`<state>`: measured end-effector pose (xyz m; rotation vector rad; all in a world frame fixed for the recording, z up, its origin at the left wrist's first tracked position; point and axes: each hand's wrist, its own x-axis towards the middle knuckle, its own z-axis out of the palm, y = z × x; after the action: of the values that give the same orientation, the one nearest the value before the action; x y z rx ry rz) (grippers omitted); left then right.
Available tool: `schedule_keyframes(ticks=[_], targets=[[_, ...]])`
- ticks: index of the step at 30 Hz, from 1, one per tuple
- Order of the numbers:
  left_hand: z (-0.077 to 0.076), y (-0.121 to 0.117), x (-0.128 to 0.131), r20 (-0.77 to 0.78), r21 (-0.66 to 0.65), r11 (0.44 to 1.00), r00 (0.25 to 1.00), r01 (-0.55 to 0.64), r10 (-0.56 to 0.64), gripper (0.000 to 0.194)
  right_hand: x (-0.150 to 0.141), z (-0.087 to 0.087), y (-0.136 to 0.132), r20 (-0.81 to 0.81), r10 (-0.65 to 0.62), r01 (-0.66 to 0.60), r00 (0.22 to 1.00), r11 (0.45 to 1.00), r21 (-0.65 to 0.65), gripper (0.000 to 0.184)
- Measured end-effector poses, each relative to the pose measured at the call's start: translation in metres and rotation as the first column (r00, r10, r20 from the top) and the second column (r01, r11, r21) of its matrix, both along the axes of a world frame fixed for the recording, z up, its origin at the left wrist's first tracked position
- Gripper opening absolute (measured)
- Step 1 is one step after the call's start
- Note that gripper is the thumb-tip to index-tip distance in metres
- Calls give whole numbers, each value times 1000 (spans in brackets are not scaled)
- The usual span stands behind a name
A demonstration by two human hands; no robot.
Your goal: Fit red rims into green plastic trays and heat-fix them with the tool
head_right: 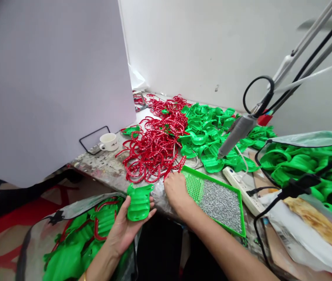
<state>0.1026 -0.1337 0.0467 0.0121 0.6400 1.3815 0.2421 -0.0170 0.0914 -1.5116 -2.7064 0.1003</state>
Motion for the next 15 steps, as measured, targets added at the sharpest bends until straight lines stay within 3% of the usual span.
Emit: schedule_keyframes(ticks=[5,8,11,15], targets=[[-5,3,-2,21,-37,999,999,27,-26,45,16,38,13,-149,64,-76,987,994,-80,16],[-5,5,-1,67,-53,998,997,43,-40,51,31,51,25,-283,51,-93,958,986,-137,20],[0,5,4,132,-50,996,989,76,-69,56,42,52,15,-403,5,-79,915,983,-165,23],[11,7,18,200,47,993,973,110,-117,54,44,36,-39,-656,18,-121,754,986,-111,19]])
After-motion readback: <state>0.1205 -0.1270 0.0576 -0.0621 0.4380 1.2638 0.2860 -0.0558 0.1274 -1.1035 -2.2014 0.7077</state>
